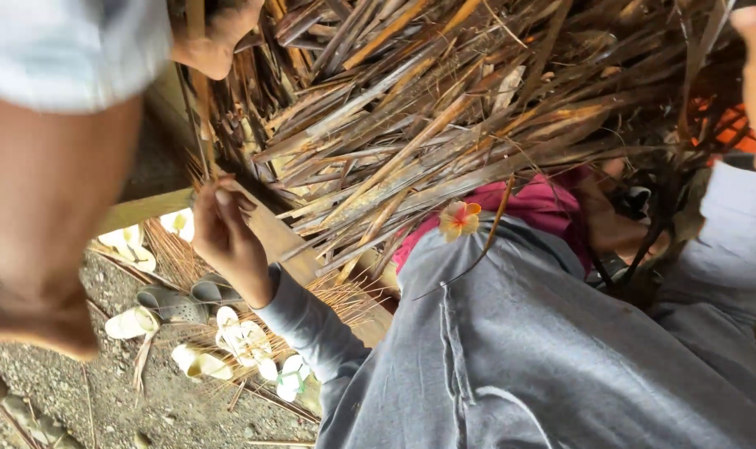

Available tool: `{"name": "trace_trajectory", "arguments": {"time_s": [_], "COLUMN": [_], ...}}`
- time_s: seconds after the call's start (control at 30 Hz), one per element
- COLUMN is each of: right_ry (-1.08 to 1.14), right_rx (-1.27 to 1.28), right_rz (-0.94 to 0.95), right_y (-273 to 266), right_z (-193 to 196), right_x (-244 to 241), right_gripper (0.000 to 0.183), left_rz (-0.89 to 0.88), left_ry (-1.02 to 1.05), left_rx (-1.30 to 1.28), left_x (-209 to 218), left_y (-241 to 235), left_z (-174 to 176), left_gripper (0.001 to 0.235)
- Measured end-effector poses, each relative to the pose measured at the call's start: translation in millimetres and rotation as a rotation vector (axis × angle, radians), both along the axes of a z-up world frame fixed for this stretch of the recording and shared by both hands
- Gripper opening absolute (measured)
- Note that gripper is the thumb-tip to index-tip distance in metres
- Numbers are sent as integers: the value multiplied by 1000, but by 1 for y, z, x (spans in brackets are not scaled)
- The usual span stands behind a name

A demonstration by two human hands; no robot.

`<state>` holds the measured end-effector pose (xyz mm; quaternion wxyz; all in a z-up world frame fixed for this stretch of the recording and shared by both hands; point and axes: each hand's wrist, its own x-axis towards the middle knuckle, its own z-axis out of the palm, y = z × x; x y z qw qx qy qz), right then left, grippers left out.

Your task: The person sits on the ground and uses a knife to split thin sticks from a large pile. They repeatedly pull sticks from the pile, hold them with one hand, and split them lengthwise with the knife, dropping the processed pieces onto the ground.

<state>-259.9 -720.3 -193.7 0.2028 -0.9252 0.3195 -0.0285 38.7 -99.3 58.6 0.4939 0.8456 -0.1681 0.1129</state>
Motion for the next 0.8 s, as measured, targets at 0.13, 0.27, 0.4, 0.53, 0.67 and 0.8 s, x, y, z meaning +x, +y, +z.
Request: {"name": "trace_trajectory", "arguments": {"time_s": [0.13, 0.27, 0.4, 0.53, 0.67, 0.8], "right_ry": [-395, -444, -465, -544, -563, -398], "right_rx": [-166, -242, -161, 702, 1148, 1693], "right_rz": [123, 156, 132, -37, 59, 374], "right_y": [74, 118, 143, 192, 239, 280], "right_z": [111, 159, 153, 165, 160, 140], "right_x": [58, 68, 61, 83, 93, 102], "right_gripper": [27, 41, 34, 35, 28, 27], "left_rz": [-38, -134, 40, 53, 106, 96], "left_ry": [22, 3, -101, -281, -348, -409], "left_rx": [-82, -187, -247, -646, -968, -1133], "left_x": [-7, -29, -65, -84, -78, -77], "left_y": [-24, -31, -15, 3, 27, 35], "left_z": [6, 13, 22, 43, 41, 34], "left_gripper": [27, 25, 23, 27, 35, 40]}}
